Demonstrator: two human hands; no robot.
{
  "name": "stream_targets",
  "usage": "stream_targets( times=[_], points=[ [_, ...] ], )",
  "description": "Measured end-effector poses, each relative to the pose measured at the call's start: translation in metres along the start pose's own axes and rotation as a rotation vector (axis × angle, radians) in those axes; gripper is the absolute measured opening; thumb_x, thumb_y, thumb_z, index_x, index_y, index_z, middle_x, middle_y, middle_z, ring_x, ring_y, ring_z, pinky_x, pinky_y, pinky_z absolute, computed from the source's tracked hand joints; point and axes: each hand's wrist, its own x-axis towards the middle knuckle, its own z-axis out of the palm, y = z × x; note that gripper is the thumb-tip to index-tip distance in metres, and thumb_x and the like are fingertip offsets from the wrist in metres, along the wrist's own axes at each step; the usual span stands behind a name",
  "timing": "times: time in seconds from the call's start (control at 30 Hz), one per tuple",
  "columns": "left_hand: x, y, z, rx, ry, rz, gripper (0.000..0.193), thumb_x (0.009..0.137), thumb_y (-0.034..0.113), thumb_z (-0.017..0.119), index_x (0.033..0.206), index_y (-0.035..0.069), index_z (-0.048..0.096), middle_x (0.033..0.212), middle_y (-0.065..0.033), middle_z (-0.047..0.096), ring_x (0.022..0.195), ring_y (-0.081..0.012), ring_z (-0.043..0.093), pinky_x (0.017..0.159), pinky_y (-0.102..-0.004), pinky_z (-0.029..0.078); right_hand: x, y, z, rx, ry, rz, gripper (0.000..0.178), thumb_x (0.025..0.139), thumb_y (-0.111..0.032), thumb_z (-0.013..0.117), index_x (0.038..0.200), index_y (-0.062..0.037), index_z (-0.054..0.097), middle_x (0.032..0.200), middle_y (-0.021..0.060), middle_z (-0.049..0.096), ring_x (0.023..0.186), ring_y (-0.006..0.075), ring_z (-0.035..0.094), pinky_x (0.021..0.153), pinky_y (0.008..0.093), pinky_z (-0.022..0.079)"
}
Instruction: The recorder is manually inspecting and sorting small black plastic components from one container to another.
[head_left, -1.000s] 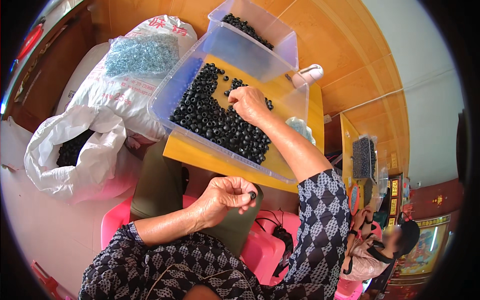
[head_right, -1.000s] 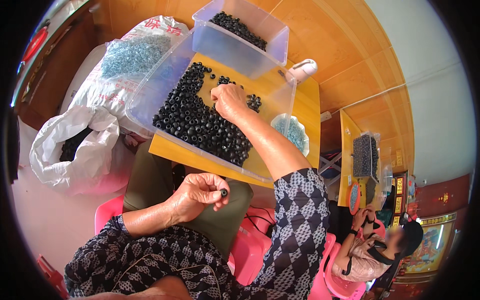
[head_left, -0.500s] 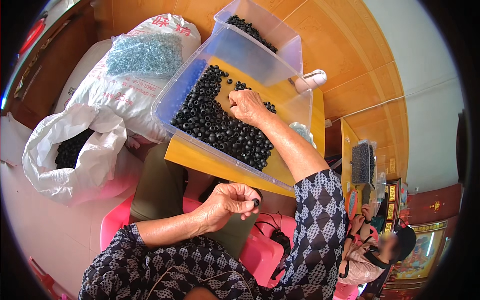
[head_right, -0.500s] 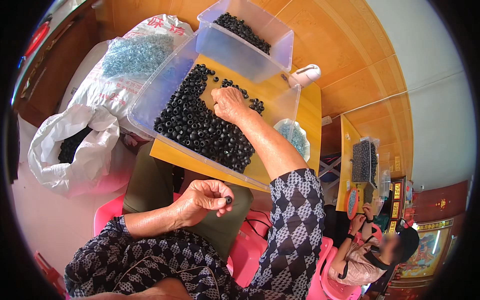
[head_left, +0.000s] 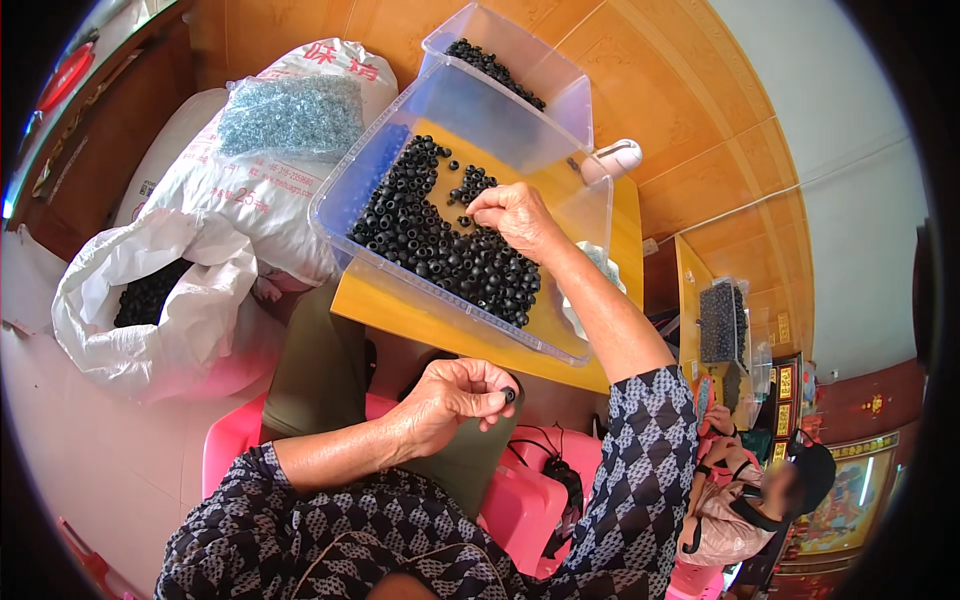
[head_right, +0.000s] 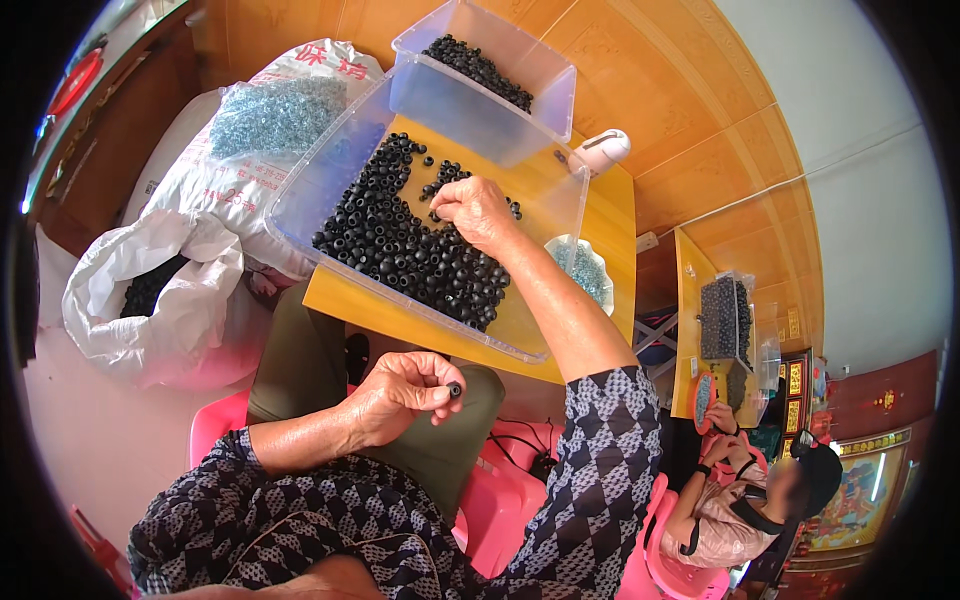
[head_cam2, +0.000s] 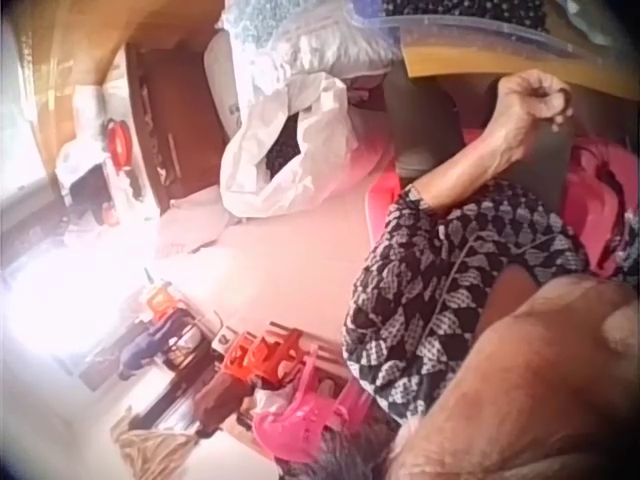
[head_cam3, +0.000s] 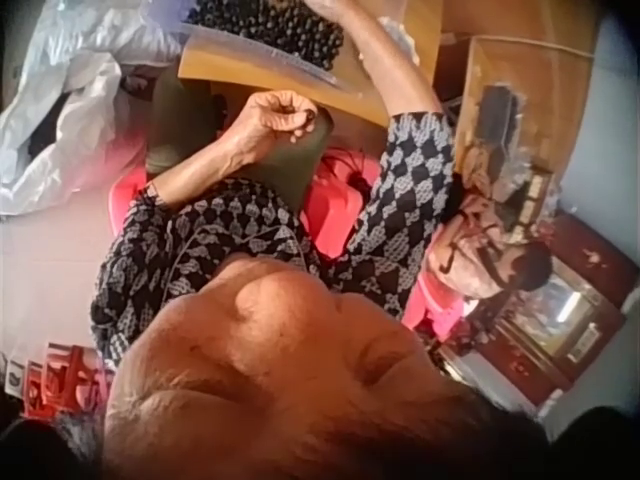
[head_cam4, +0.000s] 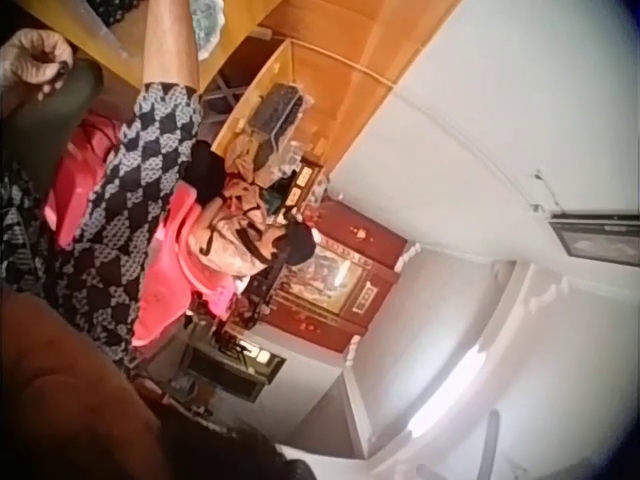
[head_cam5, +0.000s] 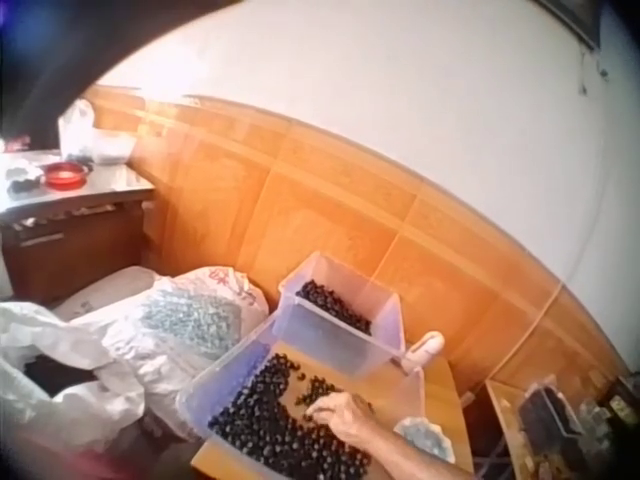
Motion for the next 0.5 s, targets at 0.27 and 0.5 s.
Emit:
stream_targets(
  times=[0.27, 0.5],
  points=[
    [-0.006, 0.007, 0.004, 0.014, 0.032, 0.031, 0.016, 0.079, 0.011, 0.065, 0.088, -0.002, 0.060, 0.077, -0.0085, 0.061, 0.064, -0.0136, 0.056, 0.060, -0.0246, 0.044, -0.060, -0.051, -0.028, 0.500, 0.045, 0.177, 0.014, 0.075, 0.001, 0.064, 0.089, 0.0005, 0.064, 0.075, 0.0028, 0.062, 0.066, 0.0067, 0.054, 0.058, 0.0201, 0.043],
    [-0.012, 0.011, 0.010, 0.044, 0.072, 0.087, 0.017, 0.081, 0.014, 0.064, 0.087, -0.001, 0.058, 0.075, -0.0080, 0.059, 0.061, -0.0145, 0.052, 0.058, -0.0259, 0.042, -0.126, -0.083, -0.025, 0.724, 0.142, 0.149, 0.015, 0.080, -0.002, 0.061, 0.095, 0.0016, 0.064, 0.082, 0.0058, 0.062, 0.071, 0.0105, 0.057, 0.063, 0.0219, 0.045]
  ],
)
